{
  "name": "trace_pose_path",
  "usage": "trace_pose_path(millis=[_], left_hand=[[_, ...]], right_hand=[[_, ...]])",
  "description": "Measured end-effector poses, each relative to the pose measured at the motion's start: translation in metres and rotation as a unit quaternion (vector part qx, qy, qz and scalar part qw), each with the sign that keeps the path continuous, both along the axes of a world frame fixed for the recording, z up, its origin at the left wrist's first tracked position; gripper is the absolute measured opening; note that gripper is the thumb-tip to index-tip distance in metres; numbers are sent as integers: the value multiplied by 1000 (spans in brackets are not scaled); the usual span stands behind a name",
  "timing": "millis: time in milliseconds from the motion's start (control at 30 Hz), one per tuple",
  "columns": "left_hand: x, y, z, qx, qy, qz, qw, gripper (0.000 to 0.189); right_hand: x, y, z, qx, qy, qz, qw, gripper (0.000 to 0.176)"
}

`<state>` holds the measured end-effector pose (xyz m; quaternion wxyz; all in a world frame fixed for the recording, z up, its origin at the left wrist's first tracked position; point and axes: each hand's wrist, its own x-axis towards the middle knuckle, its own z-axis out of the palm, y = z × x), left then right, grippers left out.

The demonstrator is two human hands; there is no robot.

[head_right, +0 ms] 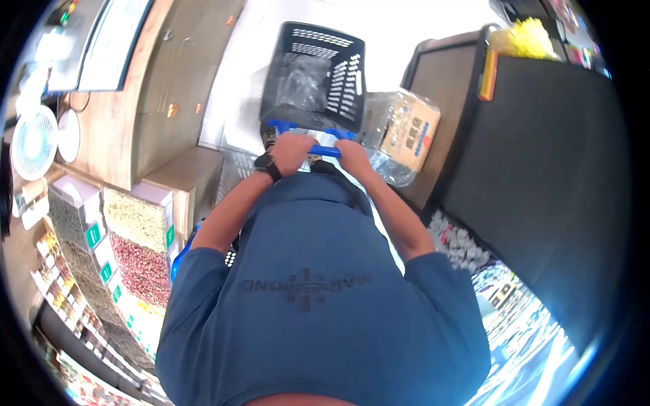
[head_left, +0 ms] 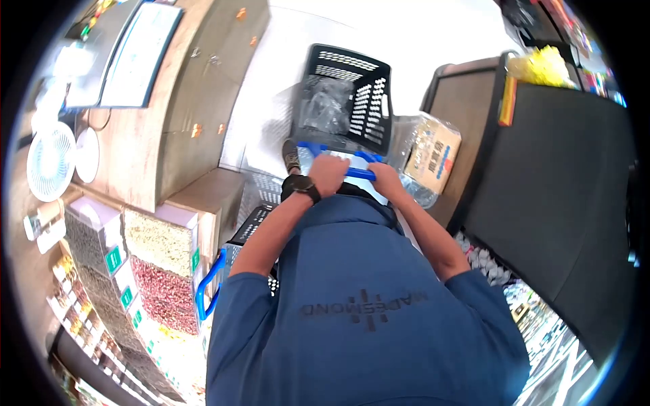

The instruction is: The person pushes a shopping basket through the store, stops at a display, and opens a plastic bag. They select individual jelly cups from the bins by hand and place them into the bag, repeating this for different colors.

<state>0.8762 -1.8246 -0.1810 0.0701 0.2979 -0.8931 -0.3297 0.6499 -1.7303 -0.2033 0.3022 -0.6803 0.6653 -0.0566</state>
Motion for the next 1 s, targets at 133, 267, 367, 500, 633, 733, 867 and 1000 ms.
trace_pose_path(millis=[133,267,367,500,633,733,867,1000], left_hand=[[7,-18,-10,22,20,-15,999,10],[11,-35,-10,15,35,-30,999,12],[12,-41,-15,27,39,-24,999,12],[13,-39,-20,37,37,-9,999,11],[12,-38,-24,52,28,-7,998,11],[12,-38,-27,50,33,-4,998,11],[13,-38,-30,39,42,-14,998,10],[14,-42,-25,63,39,-25,997,11]], right_hand=[[12,-18,10,35,36,-31,998,9],[18,-30,14,41,32,-53,997,12],[30,-43,18,74,64,-69,993,15],[41,-50,19,126,97,-80,984,17],[36,-54,18,157,108,-65,980,19],[37,-56,18,147,91,-57,983,19],[30,-53,9,133,104,-33,985,19],[31,-54,11,150,111,-35,982,17]])
